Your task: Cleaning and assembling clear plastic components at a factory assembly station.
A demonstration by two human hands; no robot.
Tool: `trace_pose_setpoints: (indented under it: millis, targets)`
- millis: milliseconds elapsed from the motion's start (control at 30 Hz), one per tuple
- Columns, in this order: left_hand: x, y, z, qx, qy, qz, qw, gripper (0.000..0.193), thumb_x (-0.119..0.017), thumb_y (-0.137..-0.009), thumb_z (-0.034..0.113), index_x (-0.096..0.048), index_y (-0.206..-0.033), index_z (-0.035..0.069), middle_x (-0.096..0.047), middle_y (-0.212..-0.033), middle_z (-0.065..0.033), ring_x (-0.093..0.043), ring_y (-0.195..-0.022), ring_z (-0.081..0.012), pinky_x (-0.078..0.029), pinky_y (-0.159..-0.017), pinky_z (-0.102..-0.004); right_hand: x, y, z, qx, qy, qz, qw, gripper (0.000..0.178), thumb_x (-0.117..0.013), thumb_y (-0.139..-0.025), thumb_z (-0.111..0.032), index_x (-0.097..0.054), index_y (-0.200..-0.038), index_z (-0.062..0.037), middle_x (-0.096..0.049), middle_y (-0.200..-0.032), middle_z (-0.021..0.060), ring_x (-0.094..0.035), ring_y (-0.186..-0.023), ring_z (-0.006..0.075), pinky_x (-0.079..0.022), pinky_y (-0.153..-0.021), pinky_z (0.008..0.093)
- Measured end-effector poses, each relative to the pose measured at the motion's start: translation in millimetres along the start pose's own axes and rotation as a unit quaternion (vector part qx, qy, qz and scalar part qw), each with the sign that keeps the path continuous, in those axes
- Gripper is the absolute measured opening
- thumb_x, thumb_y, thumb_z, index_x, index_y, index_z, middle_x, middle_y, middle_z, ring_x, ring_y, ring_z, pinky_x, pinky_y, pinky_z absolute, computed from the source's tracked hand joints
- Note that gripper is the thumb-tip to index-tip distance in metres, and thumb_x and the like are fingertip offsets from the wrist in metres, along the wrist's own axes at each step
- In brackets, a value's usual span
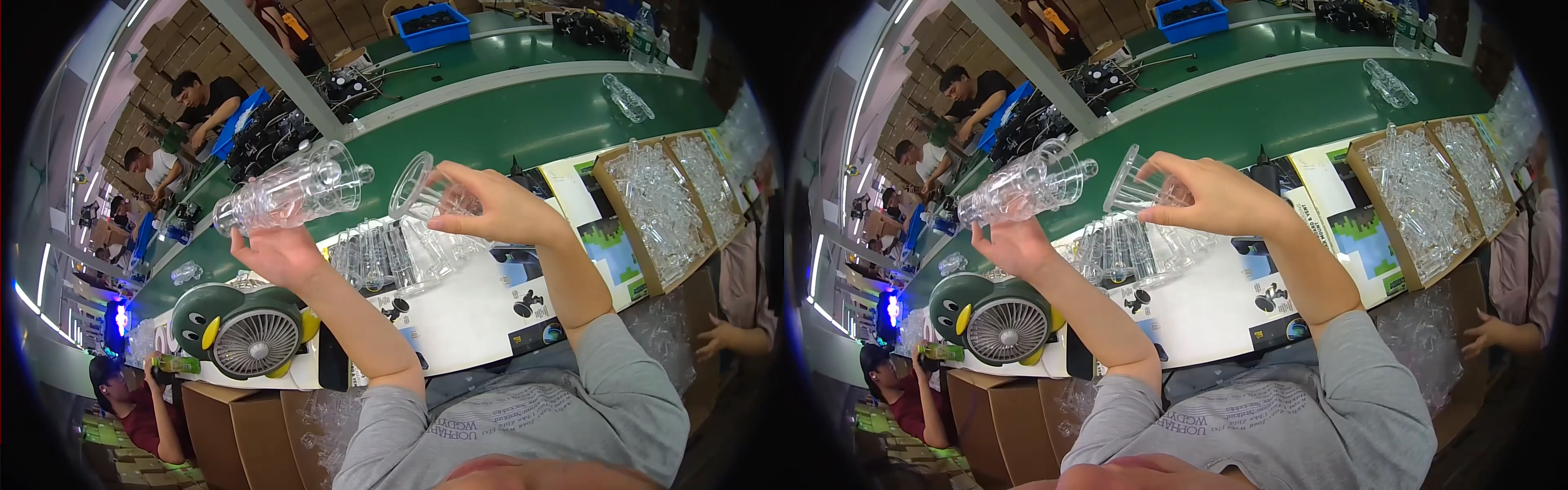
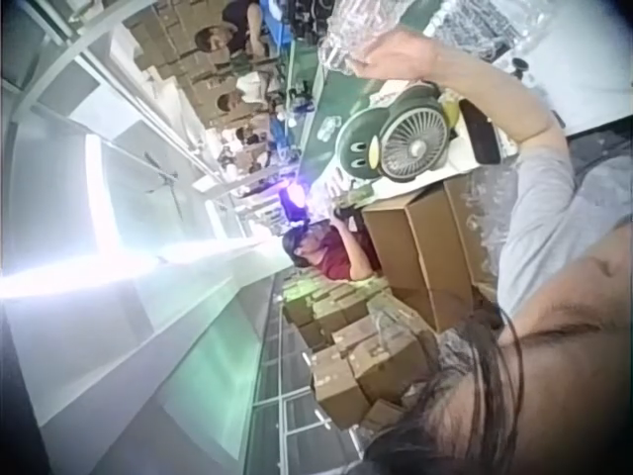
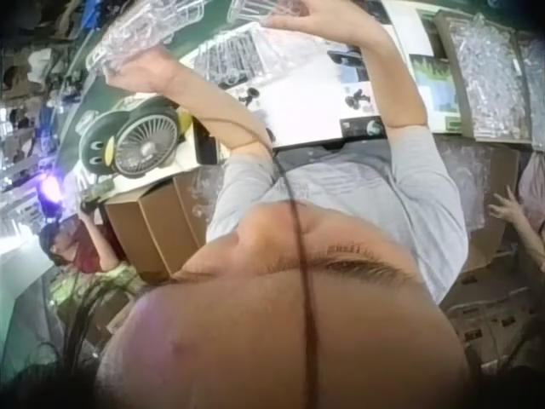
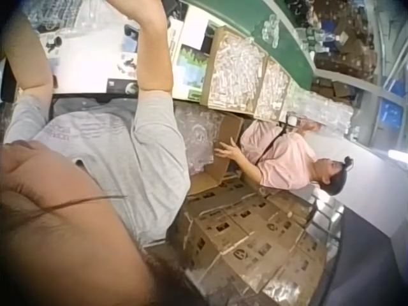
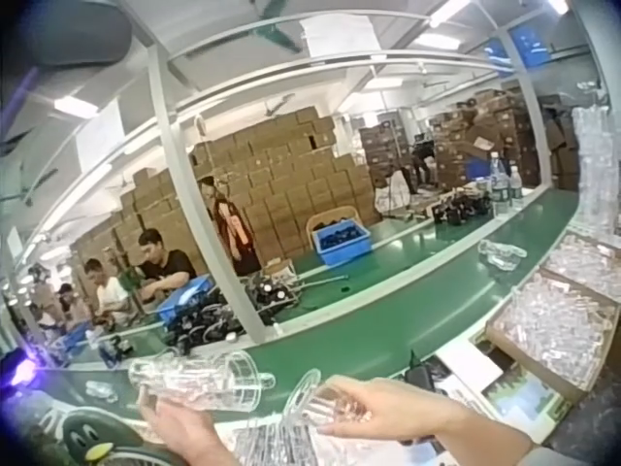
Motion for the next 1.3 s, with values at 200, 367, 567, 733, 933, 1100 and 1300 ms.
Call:
trace_pose_setpoints:
  millis: [200,367,567,733,933,1100,1300]
  targets:
    - [6,-4,2,-0.058,-0.140,0.013,0.988,0.041,-0.043,-0.093,0.030,-0.042,-0.121,0.001,-0.051,-0.117,-0.0165,-0.051,-0.106,-0.0272,-0.042,-0.091,-0.0454,-6,-2,4,0.034,0.132,0.028,0.990,0.050,-0.066,-0.075,-0.041,-0.052,-0.109,-0.0070,-0.061,-0.074,0.0129,-0.059,-0.067,0.0258,-0.045,-0.061,0.0317]
    - [-4,5,-2,-0.084,-0.212,0.041,0.973,0.032,-0.043,-0.094,0.027,-0.045,-0.114,0.003,-0.055,-0.107,-0.0142,-0.055,-0.097,-0.0244,-0.046,-0.084,-0.0413,-18,-3,9,0.029,0.152,-0.043,0.987,0.050,-0.065,-0.075,-0.044,-0.054,-0.106,-0.0059,-0.062,-0.074,0.0140,-0.060,-0.067,0.0277,-0.046,-0.060,0.0331]
    - [0,2,-9,-0.030,-0.070,-0.007,0.997,0.043,-0.055,-0.085,0.034,-0.045,-0.111,0.001,-0.055,-0.098,-0.0142,-0.053,-0.095,-0.0235,-0.045,-0.086,-0.0403,-16,-2,10,0.000,0.153,-0.089,0.984,0.055,-0.062,-0.075,-0.048,-0.055,-0.109,-0.0055,-0.064,-0.086,0.0148,-0.063,-0.080,0.0287,-0.047,-0.069,0.0356]
    - [-17,-1,1,-0.005,0.255,-0.162,0.953,0.065,-0.074,-0.069,0.029,-0.043,-0.118,-0.001,-0.051,-0.092,-0.0108,-0.053,-0.088,-0.0211,-0.047,-0.082,-0.0343,-31,-1,13,-0.014,-0.035,-0.148,0.988,0.045,-0.065,-0.080,-0.034,-0.053,-0.109,-0.0023,-0.062,-0.073,0.0107,-0.062,-0.065,0.0165,-0.048,-0.059,0.0278]
    - [-27,0,13,-0.031,0.307,-0.245,0.919,0.075,-0.073,-0.073,0.035,-0.038,-0.126,-0.006,-0.053,-0.093,-0.0109,-0.054,-0.087,-0.0172,-0.047,-0.081,-0.0282,-70,12,-5,-0.058,-0.276,-0.335,0.899,0.047,-0.060,-0.086,-0.026,-0.041,-0.119,0.0011,-0.061,-0.079,0.0132,-0.063,-0.064,0.0165,-0.053,-0.057,0.0271]
    - [-31,5,12,-0.002,0.369,-0.221,0.903,0.072,-0.075,-0.070,0.025,-0.041,-0.126,-0.004,-0.056,-0.090,-0.0077,-0.058,-0.082,-0.0158,-0.049,-0.079,-0.0284,-83,13,-5,-0.063,-0.315,-0.360,0.876,0.045,-0.058,-0.087,-0.025,-0.041,-0.118,0.0019,-0.059,-0.080,0.0132,-0.064,-0.065,0.0188,-0.055,-0.058,0.0289]
    - [-39,12,13,-0.008,0.365,-0.230,0.902,0.072,-0.074,-0.071,0.025,-0.039,-0.127,-0.005,-0.054,-0.089,-0.0068,-0.057,-0.080,-0.0150,-0.049,-0.077,-0.0275,-93,15,-5,-0.069,-0.329,-0.384,0.860,0.045,-0.058,-0.087,-0.025,-0.041,-0.119,0.0010,-0.058,-0.078,0.0118,-0.064,-0.068,0.0190,-0.056,-0.058,0.0293]
Point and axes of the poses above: each hand's wrist, its own y-axis away from the middle knuckle, its own x-axis out of the back of the hand, z = x × y, the point moved 8 cm from there along -y, towards the middle knuckle
